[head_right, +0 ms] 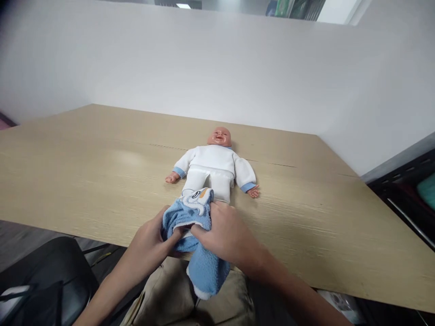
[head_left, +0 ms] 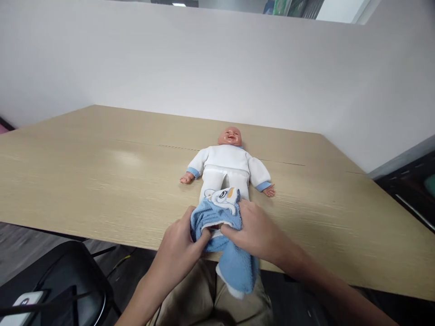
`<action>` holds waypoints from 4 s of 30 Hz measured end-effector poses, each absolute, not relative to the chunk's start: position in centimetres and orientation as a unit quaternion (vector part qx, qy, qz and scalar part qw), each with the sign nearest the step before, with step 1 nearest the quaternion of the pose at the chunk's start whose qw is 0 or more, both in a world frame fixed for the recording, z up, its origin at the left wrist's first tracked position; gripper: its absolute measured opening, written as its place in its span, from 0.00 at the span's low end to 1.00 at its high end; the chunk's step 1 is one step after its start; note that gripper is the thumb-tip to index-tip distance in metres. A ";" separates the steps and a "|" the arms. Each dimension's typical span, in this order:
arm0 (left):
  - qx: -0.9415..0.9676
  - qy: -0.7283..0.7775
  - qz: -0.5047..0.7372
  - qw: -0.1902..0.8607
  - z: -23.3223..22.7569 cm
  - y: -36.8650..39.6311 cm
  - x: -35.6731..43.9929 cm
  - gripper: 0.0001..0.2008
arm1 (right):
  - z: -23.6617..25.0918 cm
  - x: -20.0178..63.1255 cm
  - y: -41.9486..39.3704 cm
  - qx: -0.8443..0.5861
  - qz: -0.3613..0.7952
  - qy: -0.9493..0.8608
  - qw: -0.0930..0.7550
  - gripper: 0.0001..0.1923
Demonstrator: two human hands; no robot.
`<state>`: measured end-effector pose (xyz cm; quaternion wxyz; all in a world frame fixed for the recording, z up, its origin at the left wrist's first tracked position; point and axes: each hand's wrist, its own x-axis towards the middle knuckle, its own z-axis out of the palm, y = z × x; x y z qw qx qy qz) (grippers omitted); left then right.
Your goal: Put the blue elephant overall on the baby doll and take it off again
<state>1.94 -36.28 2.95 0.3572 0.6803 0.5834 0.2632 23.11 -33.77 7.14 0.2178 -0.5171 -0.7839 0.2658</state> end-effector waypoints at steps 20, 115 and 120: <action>0.710 0.564 0.279 0.315 1.9 -32.0 2.0 0.08 | 5.5 23.0 -31.2 -0.566 0.206 -0.764 0.230 0.04; 0.748 0.055 -0.043 0.660 7.0 -13.7 7.5 0.28 | 2.9 34.3 -27.0 -0.341 0.667 -0.639 0.174 0.30; 0.759 0.017 -0.139 0.636 7.7 -14.8 8.3 0.25 | 2.4 34.4 -27.3 -0.324 0.688 -0.618 0.200 0.31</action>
